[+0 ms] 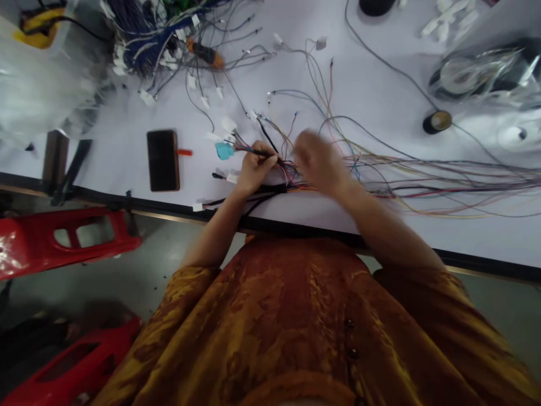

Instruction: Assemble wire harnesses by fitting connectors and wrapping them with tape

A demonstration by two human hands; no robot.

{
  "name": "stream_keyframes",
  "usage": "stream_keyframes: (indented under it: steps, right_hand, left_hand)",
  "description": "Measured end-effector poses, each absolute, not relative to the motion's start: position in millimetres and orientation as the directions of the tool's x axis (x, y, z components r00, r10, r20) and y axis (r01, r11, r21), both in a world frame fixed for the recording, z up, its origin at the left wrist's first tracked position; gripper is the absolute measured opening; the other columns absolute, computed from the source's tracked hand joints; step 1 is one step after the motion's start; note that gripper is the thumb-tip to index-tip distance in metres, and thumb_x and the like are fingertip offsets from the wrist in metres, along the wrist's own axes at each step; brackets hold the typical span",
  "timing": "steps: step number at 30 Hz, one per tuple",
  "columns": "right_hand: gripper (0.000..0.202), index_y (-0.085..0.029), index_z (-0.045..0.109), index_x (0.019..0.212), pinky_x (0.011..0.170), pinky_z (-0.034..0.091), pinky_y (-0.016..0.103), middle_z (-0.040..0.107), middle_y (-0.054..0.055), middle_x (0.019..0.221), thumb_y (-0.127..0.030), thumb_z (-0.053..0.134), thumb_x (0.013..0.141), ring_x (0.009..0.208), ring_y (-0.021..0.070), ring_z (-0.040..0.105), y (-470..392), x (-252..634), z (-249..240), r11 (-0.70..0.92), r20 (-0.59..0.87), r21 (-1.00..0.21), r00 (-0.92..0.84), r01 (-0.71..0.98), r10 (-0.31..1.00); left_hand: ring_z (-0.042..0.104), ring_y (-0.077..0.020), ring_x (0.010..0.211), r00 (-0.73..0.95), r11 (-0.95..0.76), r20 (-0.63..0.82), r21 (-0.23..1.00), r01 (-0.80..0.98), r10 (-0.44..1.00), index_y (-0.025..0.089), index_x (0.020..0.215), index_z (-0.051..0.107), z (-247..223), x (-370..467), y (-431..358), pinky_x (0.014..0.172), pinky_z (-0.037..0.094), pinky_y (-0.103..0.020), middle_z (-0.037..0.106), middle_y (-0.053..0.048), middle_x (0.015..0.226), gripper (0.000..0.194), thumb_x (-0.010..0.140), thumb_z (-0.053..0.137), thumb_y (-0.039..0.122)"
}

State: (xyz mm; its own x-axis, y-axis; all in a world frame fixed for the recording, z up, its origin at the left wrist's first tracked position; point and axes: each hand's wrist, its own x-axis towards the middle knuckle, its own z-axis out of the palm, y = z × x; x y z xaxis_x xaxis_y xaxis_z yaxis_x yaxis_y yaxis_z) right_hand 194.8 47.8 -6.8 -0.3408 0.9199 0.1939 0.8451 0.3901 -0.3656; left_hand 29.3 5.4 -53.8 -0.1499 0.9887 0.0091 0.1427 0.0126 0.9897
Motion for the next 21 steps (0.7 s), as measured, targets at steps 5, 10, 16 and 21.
stream_keyframes:
  steps: [5, 10, 16, 21]
  right_hand:
    - [0.071, -0.001, 0.064, 0.077, 0.091, 0.037, 0.056, 0.061, 0.025, 0.125, -0.067, 0.040, 0.089, 0.120, 0.0307, 0.056, 128.6, 287.6, 3.6, 0.232, 0.197, -0.383, -0.166, 0.894, 0.966]
    - [0.024, -0.011, 0.067, 0.108, 0.083, 0.047, 0.032, 0.067, 0.006, 0.099, -0.020, 0.074, 0.087, 0.086, 0.0138, 0.059, 80.8, 246.5, -5.4, 0.490, 0.226, -0.693, -0.486, 0.529, 0.844]
    - [0.006, -0.020, 0.062, 0.091, 0.080, 0.050, 0.035, 0.063, 0.005, 0.094, -0.024, 0.067, 0.092, 0.087, 0.0200, 0.058, 20.9, 192.5, -35.2, 0.434, 0.139, -0.723, -0.503, 0.537, 0.853]
    - [0.011, -0.020, 0.067, 0.099, 0.088, 0.050, 0.040, 0.066, 0.011, 0.101, -0.025, 0.058, 0.097, 0.096, 0.0251, 0.060, 25.8, 199.4, -34.0, 0.472, 0.111, -0.629, -0.529, 0.618, 0.841]
  left_hand:
    - [0.071, -0.0134, 0.071, -0.120, 0.046, -0.042, 0.998, 0.033, 0.992, 0.017, 0.091, 0.067, -44.2, 35.7, -5.7, 0.070, 0.059, -0.027, 0.075, -0.004, 0.085, 0.023, 0.084, 0.074, 0.038]
    - [0.062, -0.0109, 0.055, -0.252, 0.048, -0.040, 0.999, 0.025, 0.967, 0.018, 0.071, 0.060, -45.9, 46.0, -2.4, 0.054, 0.049, -0.023, 0.066, 0.001, 0.064, 0.025, 0.077, 0.079, 0.034]
    - [0.046, -0.0089, 0.053, -0.392, 0.005, 0.061, 0.986, 0.164, 0.918, 0.019, 0.061, 0.049, -46.4, 47.7, -1.0, 0.053, 0.037, -0.023, 0.052, 0.006, 0.055, 0.035, 0.075, 0.079, 0.028]
    - [0.050, -0.0124, 0.054, -0.379, 0.148, 0.009, 0.911, 0.385, 0.925, 0.020, 0.061, 0.052, -34.0, 37.0, 0.7, 0.059, 0.040, -0.028, 0.055, 0.004, 0.055, 0.034, 0.082, 0.075, 0.035]
